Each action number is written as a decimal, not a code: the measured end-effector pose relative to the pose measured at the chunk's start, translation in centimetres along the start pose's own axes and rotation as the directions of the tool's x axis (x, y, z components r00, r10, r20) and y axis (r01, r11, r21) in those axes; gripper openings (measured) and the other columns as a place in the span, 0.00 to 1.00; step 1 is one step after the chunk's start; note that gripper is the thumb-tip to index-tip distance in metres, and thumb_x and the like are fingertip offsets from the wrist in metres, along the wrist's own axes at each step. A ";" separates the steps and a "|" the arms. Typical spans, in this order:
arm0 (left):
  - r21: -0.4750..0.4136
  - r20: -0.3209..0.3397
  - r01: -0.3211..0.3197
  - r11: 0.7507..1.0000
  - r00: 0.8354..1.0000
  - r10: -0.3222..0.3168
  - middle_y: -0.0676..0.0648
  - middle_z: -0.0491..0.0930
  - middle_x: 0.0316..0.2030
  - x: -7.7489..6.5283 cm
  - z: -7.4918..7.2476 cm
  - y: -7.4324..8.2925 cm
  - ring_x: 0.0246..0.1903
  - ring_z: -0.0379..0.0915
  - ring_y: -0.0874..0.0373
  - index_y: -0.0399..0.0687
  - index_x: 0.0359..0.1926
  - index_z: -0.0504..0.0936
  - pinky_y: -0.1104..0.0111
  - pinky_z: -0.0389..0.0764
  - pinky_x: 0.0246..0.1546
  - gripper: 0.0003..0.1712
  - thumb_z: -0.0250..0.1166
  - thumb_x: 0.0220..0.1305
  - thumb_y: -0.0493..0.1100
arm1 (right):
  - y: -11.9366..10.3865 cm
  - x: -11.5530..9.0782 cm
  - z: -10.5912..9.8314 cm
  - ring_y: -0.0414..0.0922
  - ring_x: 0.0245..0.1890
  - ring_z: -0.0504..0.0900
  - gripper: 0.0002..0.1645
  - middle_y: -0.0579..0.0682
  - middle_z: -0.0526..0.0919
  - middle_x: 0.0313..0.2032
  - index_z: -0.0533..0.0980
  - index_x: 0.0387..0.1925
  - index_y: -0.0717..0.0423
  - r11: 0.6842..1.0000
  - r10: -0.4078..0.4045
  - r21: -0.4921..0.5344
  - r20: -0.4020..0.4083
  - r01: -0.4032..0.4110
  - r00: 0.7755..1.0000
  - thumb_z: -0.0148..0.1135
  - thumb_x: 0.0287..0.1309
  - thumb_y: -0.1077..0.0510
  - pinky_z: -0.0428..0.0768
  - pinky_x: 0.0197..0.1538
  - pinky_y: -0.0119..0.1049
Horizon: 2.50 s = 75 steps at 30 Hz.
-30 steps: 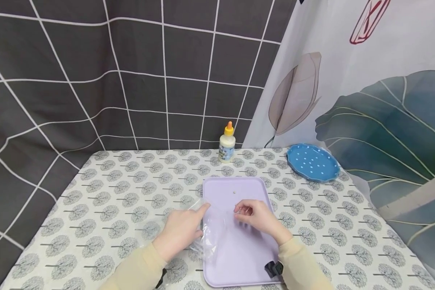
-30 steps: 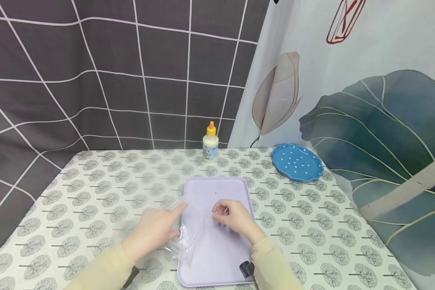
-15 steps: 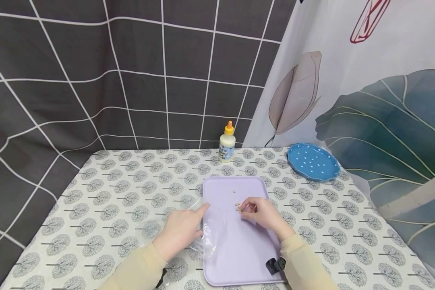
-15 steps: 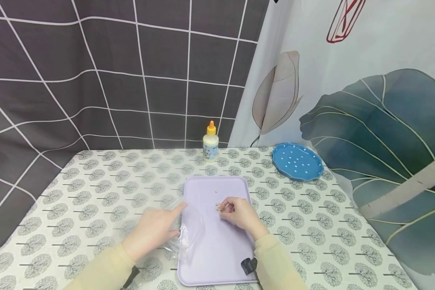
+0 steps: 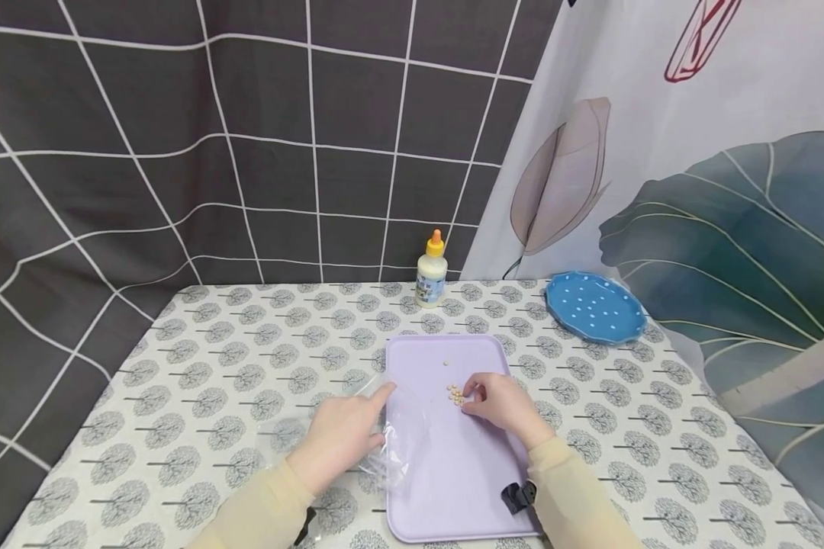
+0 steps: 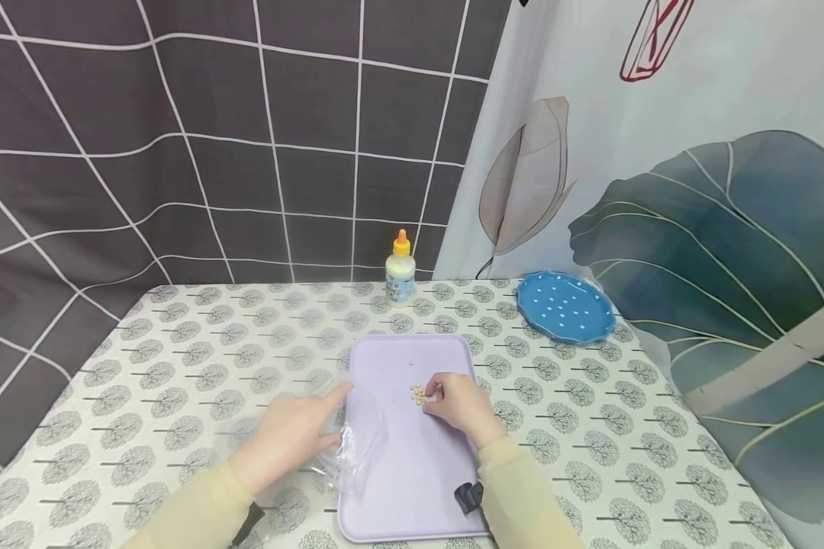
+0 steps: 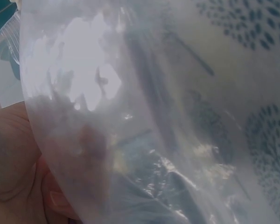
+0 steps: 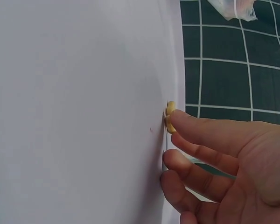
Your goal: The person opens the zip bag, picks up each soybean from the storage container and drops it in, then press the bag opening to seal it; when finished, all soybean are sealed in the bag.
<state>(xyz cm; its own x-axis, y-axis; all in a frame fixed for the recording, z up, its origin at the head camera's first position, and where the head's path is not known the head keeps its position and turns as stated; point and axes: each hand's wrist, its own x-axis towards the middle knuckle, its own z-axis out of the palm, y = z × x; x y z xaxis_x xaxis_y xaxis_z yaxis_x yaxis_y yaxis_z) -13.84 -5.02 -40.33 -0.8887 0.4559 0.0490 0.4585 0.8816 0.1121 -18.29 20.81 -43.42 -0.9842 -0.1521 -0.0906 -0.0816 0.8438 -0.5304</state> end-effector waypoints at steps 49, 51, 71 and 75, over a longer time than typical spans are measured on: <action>0.010 -0.017 -0.010 1.000 1.000 0.010 0.56 0.75 0.17 -0.3 0.1 0.1 0.15 0.67 0.64 0.51 0.63 0.70 0.71 0.66 0.18 0.43 0.73 0.45 0.57 | -0.9 0.0 0.2 0.37 0.22 0.72 0.08 0.40 0.76 0.19 0.77 0.20 0.49 0.996 -0.043 -0.084 -0.015 0.042 0.999 0.70 0.46 0.59 0.74 0.32 0.35; 0.013 -0.017 -0.010 1.000 1.000 0.010 0.56 0.75 0.18 -0.3 0.1 0.1 0.16 0.67 0.64 0.51 0.63 0.70 0.71 0.66 0.17 0.43 0.73 0.45 0.57 | -0.9 0.0 0.2 0.38 0.22 0.71 0.08 0.40 0.75 0.19 0.77 0.21 0.49 0.997 -0.031 -0.078 -0.003 0.030 1.000 0.71 0.45 0.58 0.72 0.31 0.34; 0.007 -0.030 -0.024 1.000 0.999 0.025 0.57 0.74 0.17 -0.3 0.2 0.1 0.15 0.67 0.64 0.50 0.62 0.71 0.71 0.66 0.17 0.43 0.73 0.45 0.57 | -1.3 0.1 0.3 0.38 0.20 0.70 0.07 0.40 0.74 0.18 0.76 0.22 0.48 0.993 -0.049 -0.107 -0.016 0.047 0.999 0.67 0.48 0.60 0.71 0.29 0.34; 0.010 -0.028 -0.020 1.000 0.999 0.020 0.58 0.73 0.16 -0.4 0.2 0.2 0.14 0.65 0.65 0.51 0.62 0.71 0.71 0.65 0.16 0.43 0.73 0.44 0.57 | -1.7 -0.2 0.0 0.38 0.19 0.71 0.06 0.40 0.75 0.19 0.77 0.24 0.47 0.998 -0.041 -0.041 -0.012 0.040 0.999 0.68 0.50 0.57 0.71 0.26 0.33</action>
<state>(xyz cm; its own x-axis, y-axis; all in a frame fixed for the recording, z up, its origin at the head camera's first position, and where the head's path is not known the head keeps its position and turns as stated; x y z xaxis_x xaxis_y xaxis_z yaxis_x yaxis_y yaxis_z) -13.45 -5.01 -40.50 -0.8790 0.4703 0.0787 0.4764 0.8734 0.1010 -17.99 19.43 -42.51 -0.9818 -0.1805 -0.0591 -0.1276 0.8575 -0.4984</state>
